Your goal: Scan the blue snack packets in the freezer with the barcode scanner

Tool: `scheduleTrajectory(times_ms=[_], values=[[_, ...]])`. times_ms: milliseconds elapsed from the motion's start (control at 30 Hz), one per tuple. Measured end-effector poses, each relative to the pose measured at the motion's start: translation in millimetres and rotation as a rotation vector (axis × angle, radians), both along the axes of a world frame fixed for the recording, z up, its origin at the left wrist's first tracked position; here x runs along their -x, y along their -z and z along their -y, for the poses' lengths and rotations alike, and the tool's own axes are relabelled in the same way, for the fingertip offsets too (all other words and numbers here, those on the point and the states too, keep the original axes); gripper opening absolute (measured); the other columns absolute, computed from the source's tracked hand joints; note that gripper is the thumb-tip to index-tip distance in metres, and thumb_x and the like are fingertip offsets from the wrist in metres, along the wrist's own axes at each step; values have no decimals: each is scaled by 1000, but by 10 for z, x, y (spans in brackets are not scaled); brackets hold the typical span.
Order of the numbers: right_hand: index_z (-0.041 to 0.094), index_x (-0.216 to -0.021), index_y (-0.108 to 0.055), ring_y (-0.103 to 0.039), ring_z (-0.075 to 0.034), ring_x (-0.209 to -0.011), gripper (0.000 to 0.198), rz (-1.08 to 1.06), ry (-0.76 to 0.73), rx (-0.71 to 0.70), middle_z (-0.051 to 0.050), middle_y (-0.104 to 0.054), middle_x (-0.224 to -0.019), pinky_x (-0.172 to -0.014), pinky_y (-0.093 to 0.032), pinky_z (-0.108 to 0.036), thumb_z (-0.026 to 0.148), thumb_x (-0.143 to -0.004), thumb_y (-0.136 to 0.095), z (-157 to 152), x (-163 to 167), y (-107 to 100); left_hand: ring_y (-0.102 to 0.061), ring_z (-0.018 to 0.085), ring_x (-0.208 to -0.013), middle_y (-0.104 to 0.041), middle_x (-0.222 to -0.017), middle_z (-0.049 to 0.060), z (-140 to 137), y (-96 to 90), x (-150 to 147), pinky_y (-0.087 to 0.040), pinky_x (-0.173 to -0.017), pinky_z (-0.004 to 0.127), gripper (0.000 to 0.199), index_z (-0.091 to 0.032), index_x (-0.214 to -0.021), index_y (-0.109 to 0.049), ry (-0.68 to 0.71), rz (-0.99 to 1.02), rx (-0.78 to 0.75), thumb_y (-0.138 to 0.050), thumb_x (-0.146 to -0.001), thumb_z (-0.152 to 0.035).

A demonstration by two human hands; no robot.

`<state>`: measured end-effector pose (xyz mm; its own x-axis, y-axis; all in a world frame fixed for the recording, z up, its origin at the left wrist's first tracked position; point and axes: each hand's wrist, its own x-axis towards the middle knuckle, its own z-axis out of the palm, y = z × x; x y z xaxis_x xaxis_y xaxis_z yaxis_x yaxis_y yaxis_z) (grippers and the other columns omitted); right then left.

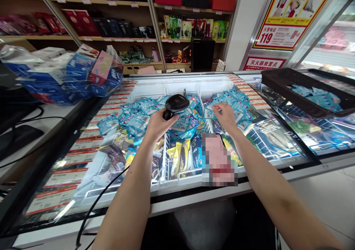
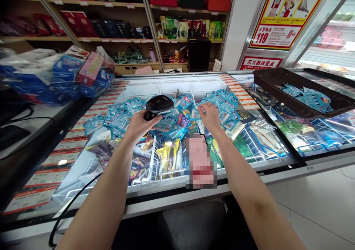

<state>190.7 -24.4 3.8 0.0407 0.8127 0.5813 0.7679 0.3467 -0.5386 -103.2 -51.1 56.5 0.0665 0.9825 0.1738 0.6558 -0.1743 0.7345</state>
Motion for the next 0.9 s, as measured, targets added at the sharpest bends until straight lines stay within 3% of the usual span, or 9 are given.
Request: scheduleTrajectory(times_ms=[233, 367, 467, 567, 733, 900], values=[[20, -98, -75, -66, -24, -92, 41, 210, -262, 258, -10, -72, -97, -84, -49, -37, 52, -96, -49, 86, 429, -145, -64, 19, -55, -64, -67, 1, -7, -5, -11, -42, -52, 25, 45, -18, -91, -64, -2, -12, -6, -64, -74, -60], [20, -106, -74, -60, -32, -110, 55, 391, -247, 318, -14, -68, -112, -92, -45, -45, 65, -91, -48, 117, 636, -247, -66, 21, -59, -65, -65, 1, 8, -43, -3, -42, -53, 25, 46, -18, -93, -66, 6, -51, 1, -63, -74, -60], [20, -109, -73, -57, -34, -114, 68, 419, -241, 351, -16, -65, -114, -93, -44, -48, 77, -84, -46, 125, 773, -269, -65, 20, -56, -66, -66, 1, 12, -48, 11, -41, -52, 25, 45, -18, -92, -66, 13, -54, -12, -63, -75, -60], [18, -110, -71, -56, -36, -112, 75, 431, -237, 329, -17, -64, -114, -91, -44, -49, 80, -71, -59, 103, 847, -227, -65, 20, -55, -65, -65, 1, 1, -28, 24, -40, -50, 25, 44, -18, -89, -65, 21, -40, -27, -62, -75, -60], [18, -103, -71, -60, -32, -105, 61, 288, -257, 300, -13, -67, -108, -90, -46, -43, 63, -63, -80, 34, 797, -126, -64, 20, -55, -66, -68, 2, -6, -10, 29, -41, -50, 25, 45, -18, -92, -65, 29, 0, -17, -63, -75, -59], [20, -75, -69, -65, -22, -78, 29, 48, -231, 372, -4, -69, -80, -75, -48, -35, 48, -76, -73, -10, 589, -81, -64, 19, -54, -65, -67, 2, 10, -31, 23, -41, -50, 25, 46, -17, -91, -65, 34, -8, -5, -63, -75, -60]])
